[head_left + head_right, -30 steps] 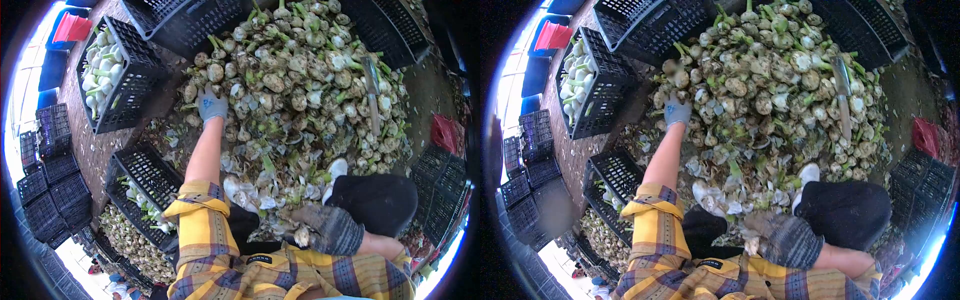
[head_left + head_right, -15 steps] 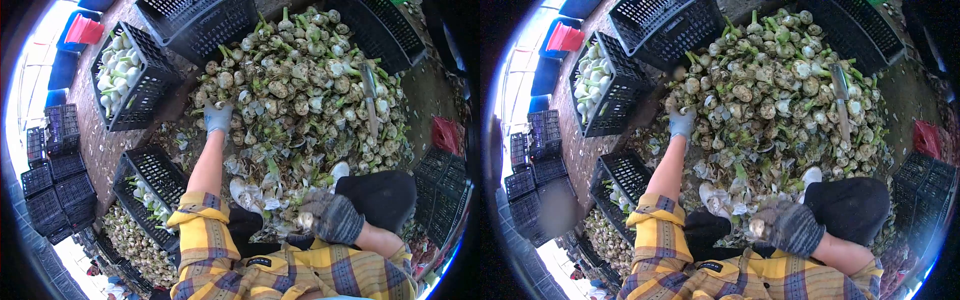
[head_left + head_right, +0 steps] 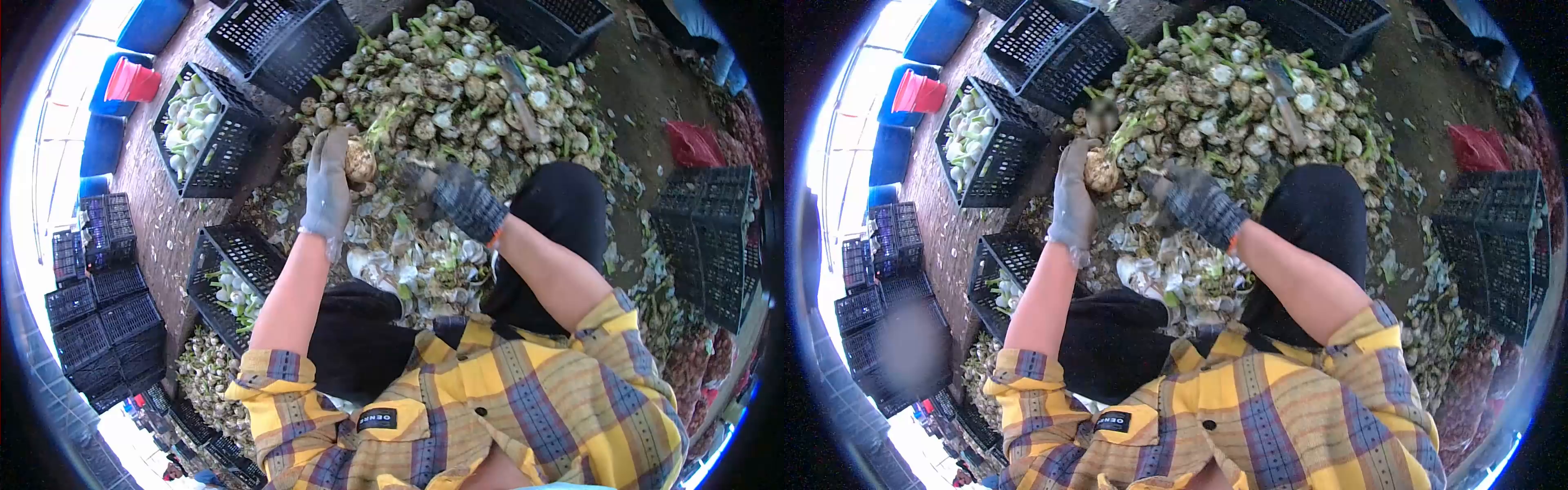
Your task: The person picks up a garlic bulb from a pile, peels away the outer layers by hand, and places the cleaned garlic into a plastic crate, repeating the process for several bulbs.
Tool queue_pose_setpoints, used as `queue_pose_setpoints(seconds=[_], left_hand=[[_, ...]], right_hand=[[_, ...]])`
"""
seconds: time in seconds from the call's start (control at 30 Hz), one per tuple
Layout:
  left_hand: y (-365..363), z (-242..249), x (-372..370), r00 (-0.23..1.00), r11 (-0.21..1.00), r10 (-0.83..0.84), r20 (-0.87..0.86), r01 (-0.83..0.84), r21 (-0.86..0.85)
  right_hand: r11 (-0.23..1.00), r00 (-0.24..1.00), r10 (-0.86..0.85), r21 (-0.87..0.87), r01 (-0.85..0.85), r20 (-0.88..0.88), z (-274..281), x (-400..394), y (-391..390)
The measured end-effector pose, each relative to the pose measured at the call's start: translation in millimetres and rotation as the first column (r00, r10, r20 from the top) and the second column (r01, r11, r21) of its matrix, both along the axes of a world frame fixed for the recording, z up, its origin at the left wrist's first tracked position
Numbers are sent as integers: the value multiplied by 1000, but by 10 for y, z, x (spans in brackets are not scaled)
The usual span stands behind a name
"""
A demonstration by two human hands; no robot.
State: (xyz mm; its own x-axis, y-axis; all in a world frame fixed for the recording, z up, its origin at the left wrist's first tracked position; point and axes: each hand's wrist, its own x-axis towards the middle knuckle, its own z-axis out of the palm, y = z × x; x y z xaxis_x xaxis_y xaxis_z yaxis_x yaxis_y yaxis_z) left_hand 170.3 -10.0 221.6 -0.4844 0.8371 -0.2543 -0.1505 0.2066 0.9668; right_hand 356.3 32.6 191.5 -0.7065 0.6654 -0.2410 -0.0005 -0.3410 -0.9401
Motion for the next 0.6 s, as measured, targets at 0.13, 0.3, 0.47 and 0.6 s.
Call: queue_pose_setpoints(seconds=[0.13, 0.3, 0.47, 0.6], left_hand=[[-339, 96, 361, 998, 995, -55, 9, 54, 84], [-537, -31, 537, 997, 978, -18, -73, 33, 205], [-550, -119, 551, 957, 977, 23, -290, 41, 211], [-526, -180, 511, 952, 982, 30, -304, 29, 187]], right_hand=[[978, 999, 10, -206, -20, -51, 172, 0, -38], [994, 991, 58, 81, -68, 119, 94, -16, -107], [968, 974, 134, 187, -168, 183, -30, -10, -64], [893, 985, 81, 427, -140, 154, -286, -77, -37]])
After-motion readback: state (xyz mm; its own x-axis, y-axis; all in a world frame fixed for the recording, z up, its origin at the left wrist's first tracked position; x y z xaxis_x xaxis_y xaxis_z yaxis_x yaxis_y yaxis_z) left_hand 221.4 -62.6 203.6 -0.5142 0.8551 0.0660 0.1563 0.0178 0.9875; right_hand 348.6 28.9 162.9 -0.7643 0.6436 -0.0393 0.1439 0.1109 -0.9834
